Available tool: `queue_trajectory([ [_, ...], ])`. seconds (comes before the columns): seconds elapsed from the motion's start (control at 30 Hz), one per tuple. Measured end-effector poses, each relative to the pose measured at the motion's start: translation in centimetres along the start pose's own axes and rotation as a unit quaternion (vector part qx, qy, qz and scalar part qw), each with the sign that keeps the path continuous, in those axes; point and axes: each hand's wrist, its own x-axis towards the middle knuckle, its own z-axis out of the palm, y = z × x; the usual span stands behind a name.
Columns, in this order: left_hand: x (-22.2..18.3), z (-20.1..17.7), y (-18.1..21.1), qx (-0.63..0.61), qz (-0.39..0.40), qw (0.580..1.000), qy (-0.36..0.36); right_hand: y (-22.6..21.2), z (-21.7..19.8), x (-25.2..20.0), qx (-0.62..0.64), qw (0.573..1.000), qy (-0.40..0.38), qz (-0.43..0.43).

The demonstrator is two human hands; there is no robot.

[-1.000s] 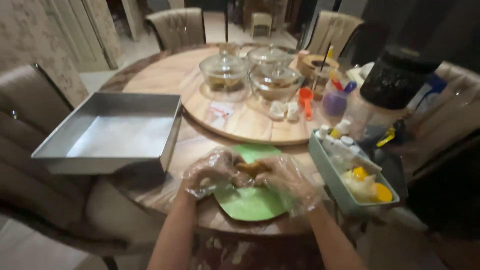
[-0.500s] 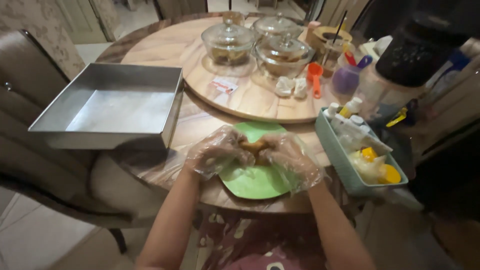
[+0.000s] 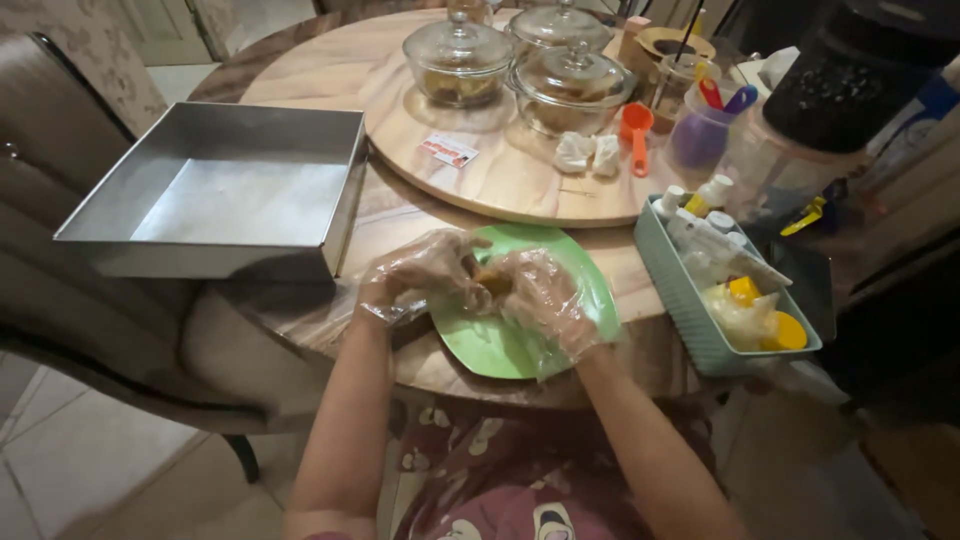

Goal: Flattening, filling, and folding dough to shape a pastry on a plate.

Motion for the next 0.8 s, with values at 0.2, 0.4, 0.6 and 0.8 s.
queue_trajectory([
  [0.2, -1.3, 0.5, 1.5, -0.066, 0.025, 0.998, 0.000, 1.8, -0.7, -0.6, -0.051, 0.996, 0.046, -0.051],
  [0.4, 17.4, 11.1, -11.5, -0.022, -0.004, 0.947, 0.321, 4.2, -3.0, -3.7, -0.122, 0.990, 0.019, 0.073],
  [0.6, -2.2, 2.0, 3.1, -0.076, -0.031, 0.995, 0.057, 6.0, -2.2, -3.9, 0.199, 0.976, 0.083, -0.011],
  [0.8, -2.5, 2.2, 4.1, -0.043, -0.005, 0.994, 0.104, -0.6, -3.7, -4.1, 0.203, 0.975, 0.087, 0.012],
])
